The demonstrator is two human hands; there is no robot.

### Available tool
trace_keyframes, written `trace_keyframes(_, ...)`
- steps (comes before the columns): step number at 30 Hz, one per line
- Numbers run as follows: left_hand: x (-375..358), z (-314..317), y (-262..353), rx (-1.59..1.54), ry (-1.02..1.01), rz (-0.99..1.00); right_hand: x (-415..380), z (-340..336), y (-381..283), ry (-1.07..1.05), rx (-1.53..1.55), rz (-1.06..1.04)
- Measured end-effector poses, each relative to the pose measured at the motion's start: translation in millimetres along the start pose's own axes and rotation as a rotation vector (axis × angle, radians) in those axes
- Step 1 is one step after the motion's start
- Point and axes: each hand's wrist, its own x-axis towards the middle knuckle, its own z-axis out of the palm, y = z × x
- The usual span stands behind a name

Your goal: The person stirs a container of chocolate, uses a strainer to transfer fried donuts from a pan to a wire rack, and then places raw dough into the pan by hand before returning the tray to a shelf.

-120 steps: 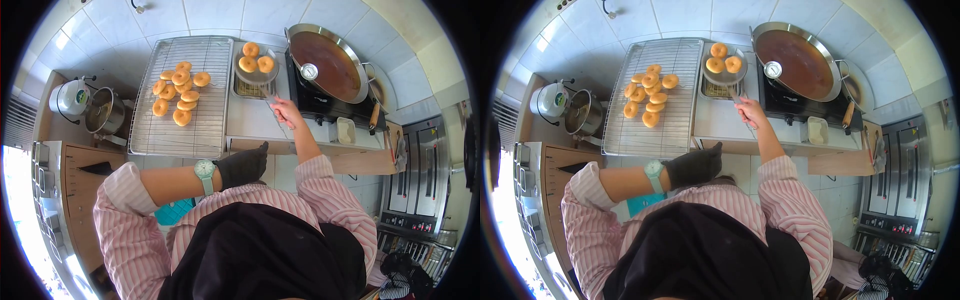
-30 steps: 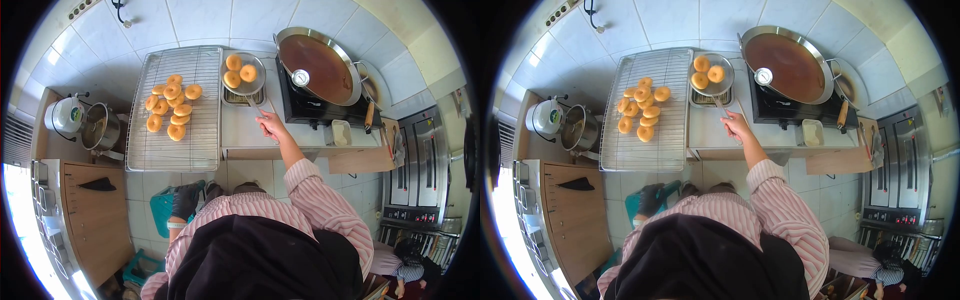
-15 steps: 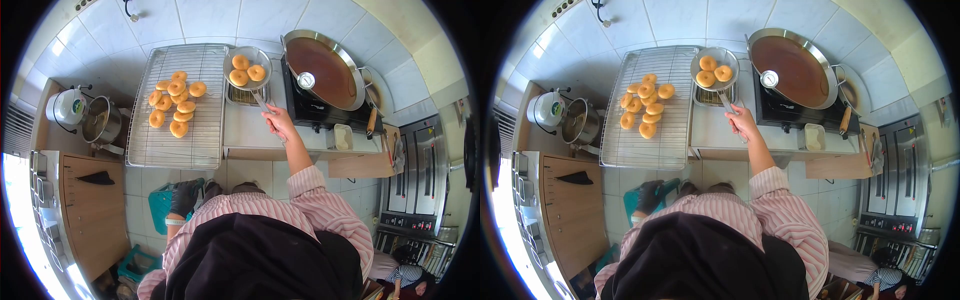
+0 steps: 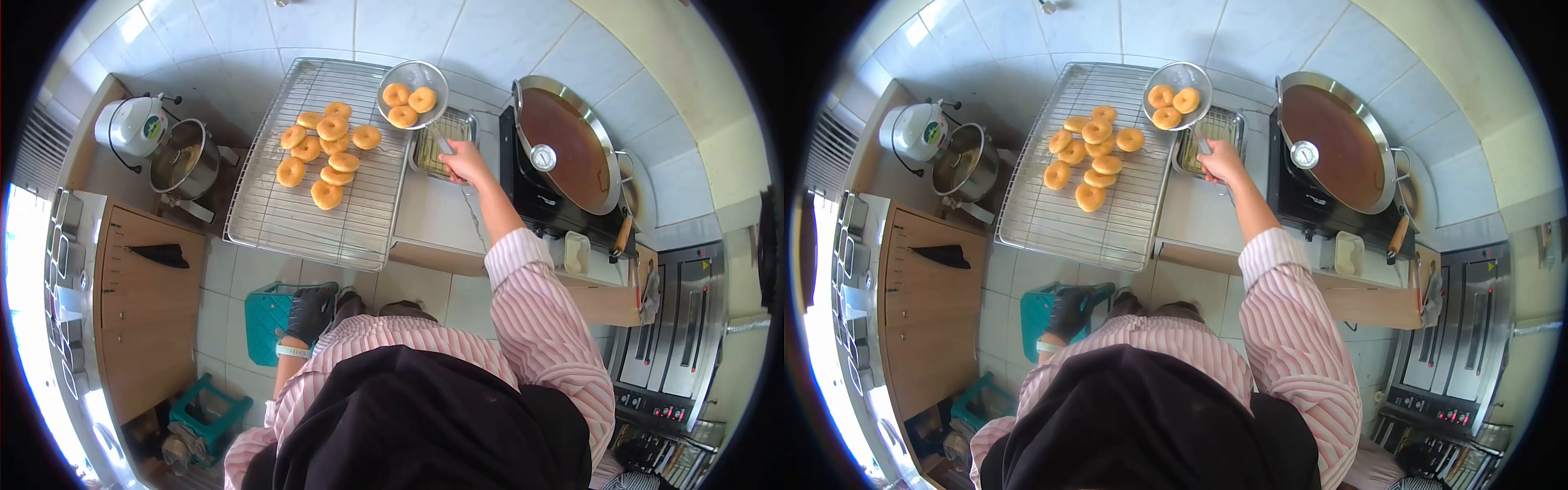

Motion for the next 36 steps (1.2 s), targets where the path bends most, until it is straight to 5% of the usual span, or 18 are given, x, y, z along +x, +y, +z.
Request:
trace_keyframes(5,-10,-17,-19,0.048,-0.035,-0.116,10,44,-32,-0.174,-0.162,-0.07)
trace_keyframes(8,-18,-21,-42,0.046,0.013,-0.122,11,56,-44,-0.069,-0.378,-0.226)
trace_keyframes(11,-2,-42,-67,-0.056,0.066,-0.122,43,67,-25,0.305,-0.96,-0.579)
trace_keyframes(14,44,-75,-92,0.021,0.242,-0.113,38,68,-29,0.362,-0.956,-0.403)
trace_keyframes(19,167,-120,-158,-0.011,0.51,-0.117,9,58,-11,0.401,-0.215,-0.164)
trace_keyframes(23,262,-126,-187,0.085,0.361,-0.25,-40,49,23,0.422,0.319,0.042)
trace_keyframes(31,347,-117,-199,0.114,0.162,-0.146,-67,59,80,0.436,0.411,0.229)
trace_keyframes(34,386,-115,-201,-0.132,0.304,-0.225,-66,57,80,0.434,0.44,0.24)
trace_keyframes(36,416,-112,-202,-0.57,0.216,-0.335,-63,57,80,0.434,0.449,0.237)
